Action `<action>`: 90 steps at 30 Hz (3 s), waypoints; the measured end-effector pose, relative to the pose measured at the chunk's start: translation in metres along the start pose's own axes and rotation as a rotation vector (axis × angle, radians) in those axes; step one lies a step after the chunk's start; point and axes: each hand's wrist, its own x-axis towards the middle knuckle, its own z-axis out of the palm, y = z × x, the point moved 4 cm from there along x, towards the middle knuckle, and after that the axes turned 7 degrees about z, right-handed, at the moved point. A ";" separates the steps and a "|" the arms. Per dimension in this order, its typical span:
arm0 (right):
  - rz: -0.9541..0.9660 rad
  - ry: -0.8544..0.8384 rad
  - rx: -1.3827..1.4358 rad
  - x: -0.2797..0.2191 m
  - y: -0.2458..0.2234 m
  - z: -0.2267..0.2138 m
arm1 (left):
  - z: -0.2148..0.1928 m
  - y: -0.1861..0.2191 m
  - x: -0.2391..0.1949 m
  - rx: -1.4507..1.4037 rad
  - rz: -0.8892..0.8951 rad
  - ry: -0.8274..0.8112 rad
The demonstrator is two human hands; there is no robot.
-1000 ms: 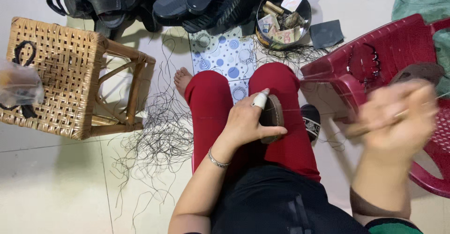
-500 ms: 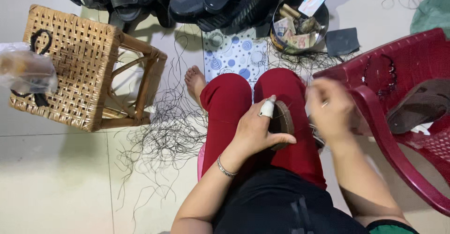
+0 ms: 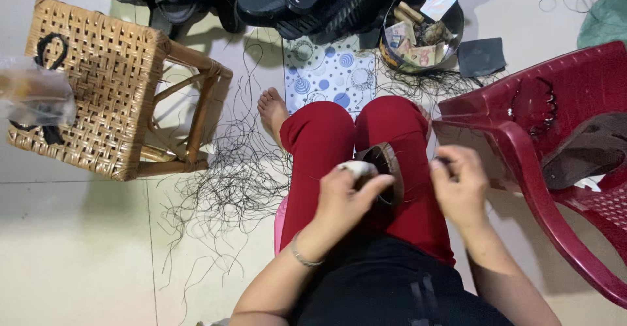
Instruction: The person sits on the floor and sews a brown leather sandal using a needle and thread. They repeatedly pull the thread through the sole and upper, then cut the thread with scissors. The person handles multiple sandals and places the finished one aside.
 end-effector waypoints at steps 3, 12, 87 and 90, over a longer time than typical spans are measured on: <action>-0.027 -0.068 0.051 -0.009 -0.035 0.007 | 0.029 -0.014 0.004 0.096 -0.279 -0.118; -0.080 -0.138 0.184 -0.019 -0.031 0.015 | 0.023 -0.042 -0.029 -0.379 -0.504 0.186; -0.527 -0.324 0.284 0.018 -0.126 0.011 | -0.047 0.119 0.019 -0.782 0.233 -0.261; -0.420 -0.431 0.408 0.021 -0.117 0.017 | -0.044 0.098 0.020 -0.782 0.181 -0.168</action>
